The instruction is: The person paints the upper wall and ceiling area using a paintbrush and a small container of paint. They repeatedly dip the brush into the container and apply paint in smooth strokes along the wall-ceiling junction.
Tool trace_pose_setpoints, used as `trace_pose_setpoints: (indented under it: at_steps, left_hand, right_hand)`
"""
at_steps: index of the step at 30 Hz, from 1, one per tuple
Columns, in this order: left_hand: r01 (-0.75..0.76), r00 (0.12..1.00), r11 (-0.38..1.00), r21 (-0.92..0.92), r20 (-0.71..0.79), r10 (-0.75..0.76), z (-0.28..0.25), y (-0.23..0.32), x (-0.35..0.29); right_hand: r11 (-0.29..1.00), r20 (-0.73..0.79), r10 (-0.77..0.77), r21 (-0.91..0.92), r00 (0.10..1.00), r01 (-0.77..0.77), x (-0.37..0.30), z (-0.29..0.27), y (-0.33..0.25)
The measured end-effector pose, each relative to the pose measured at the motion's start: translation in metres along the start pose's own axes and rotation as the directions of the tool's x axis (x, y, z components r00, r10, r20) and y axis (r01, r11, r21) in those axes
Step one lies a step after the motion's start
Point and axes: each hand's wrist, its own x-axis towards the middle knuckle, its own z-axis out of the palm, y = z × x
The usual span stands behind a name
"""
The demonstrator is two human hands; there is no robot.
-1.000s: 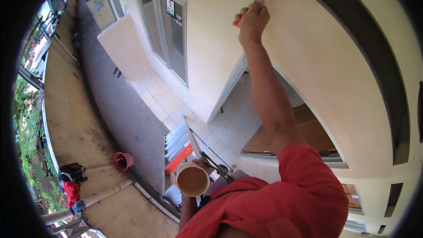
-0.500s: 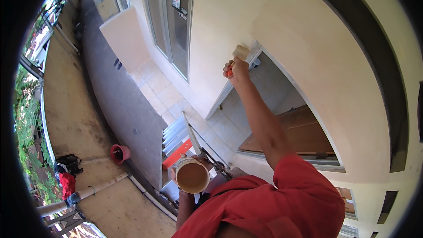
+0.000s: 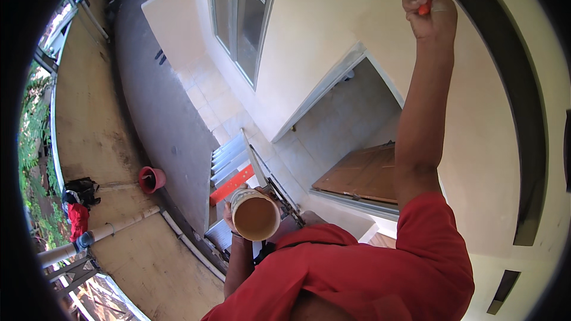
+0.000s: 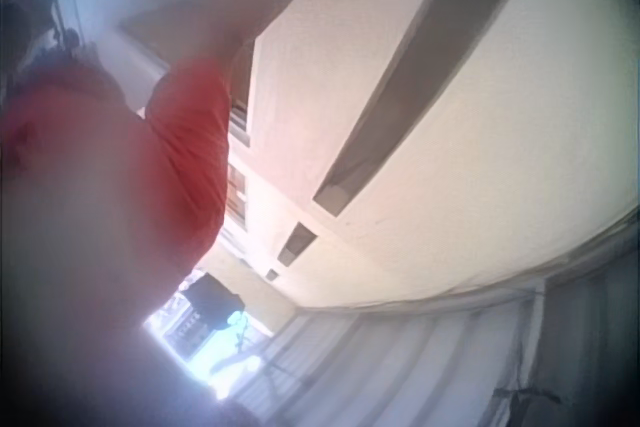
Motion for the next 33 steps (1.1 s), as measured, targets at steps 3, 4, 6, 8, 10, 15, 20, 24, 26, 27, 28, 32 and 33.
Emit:
trace_pose_setpoints:
  at_steps: [3, 4, 6, 8, 10, 15, 20, 24, 26, 27, 28, 32, 33]
  left_hand:
    - [-0.030, 0.999, 0.999, 0.033, -0.031, 0.031, -0.001, 0.000, -0.003]
    - [-0.028, 0.999, 0.999, 0.034, -0.025, 0.029, -0.001, -0.001, -0.002]
    - [-0.030, 0.999, 0.999, 0.040, -0.012, 0.030, 0.001, -0.002, 0.001]
    - [-0.011, 1.000, 1.000, 0.028, 0.008, 0.011, 0.000, 0.001, -0.001]
    - [0.007, 0.999, 1.000, 0.003, 0.041, -0.007, 0.001, -0.001, 0.002]
    - [0.001, 1.000, 1.000, 0.016, -0.021, -0.001, 0.005, -0.001, -0.004]
    - [0.013, 0.999, 1.000, 0.016, -0.045, -0.013, -0.008, 0.000, -0.003]
    - [0.000, 0.999, 1.000, 0.016, -0.043, 0.001, -0.014, 0.000, -0.003]
    - [0.020, 1.000, 0.999, 0.047, -0.008, -0.019, -0.016, 0.003, -0.003]
    - [0.023, 1.000, 0.998, 0.064, 0.013, -0.024, -0.019, 0.003, -0.002]
    - [0.018, 1.000, 0.999, 0.048, -0.015, -0.018, -0.021, 0.002, -0.001]
    - [0.002, 0.999, 1.000, -0.001, -0.054, -0.002, -0.024, 0.001, -0.002]
    - [-0.007, 0.999, 1.000, -0.009, -0.043, 0.006, -0.024, 0.001, -0.002]
  right_hand:
    - [0.967, -0.199, -0.061, -0.255, 0.978, 0.008, -0.026, -0.014, 0.088]
    - [0.971, -0.281, -0.002, -0.232, 0.960, -0.066, -0.029, -0.046, 0.118]
    - [0.966, -0.443, 0.018, -0.223, 0.896, -0.130, -0.058, -0.076, 0.180]
    - [0.951, -0.536, 0.233, -0.047, 0.812, -0.304, -0.087, -0.084, 0.215]
    - [0.944, -0.497, 0.320, 0.091, 0.806, -0.319, -0.080, -0.093, 0.208]
    - [0.919, -0.086, 0.207, 0.359, 0.975, -0.163, -0.043, -0.084, 0.086]
    - [0.988, -0.048, -0.120, 0.094, 0.992, 0.124, -0.087, -0.015, 0.005]
    - [0.982, -0.243, -0.121, -0.172, 0.962, 0.080, -0.107, -0.037, 0.078]
    - [0.992, -0.393, 0.069, -0.066, 0.917, -0.103, -0.113, -0.086, 0.129]
    - [0.983, -0.473, 0.122, -0.065, 0.873, -0.173, -0.118, -0.099, 0.156]
    - [0.958, -0.475, 0.280, 0.077, 0.835, -0.277, -0.122, -0.118, 0.175]
    - [0.929, -0.439, 0.367, 0.214, 0.820, -0.301, -0.124, -0.123, 0.167]
    - [0.949, -0.390, 0.299, 0.219, 0.871, -0.227, -0.115, -0.116, 0.145]
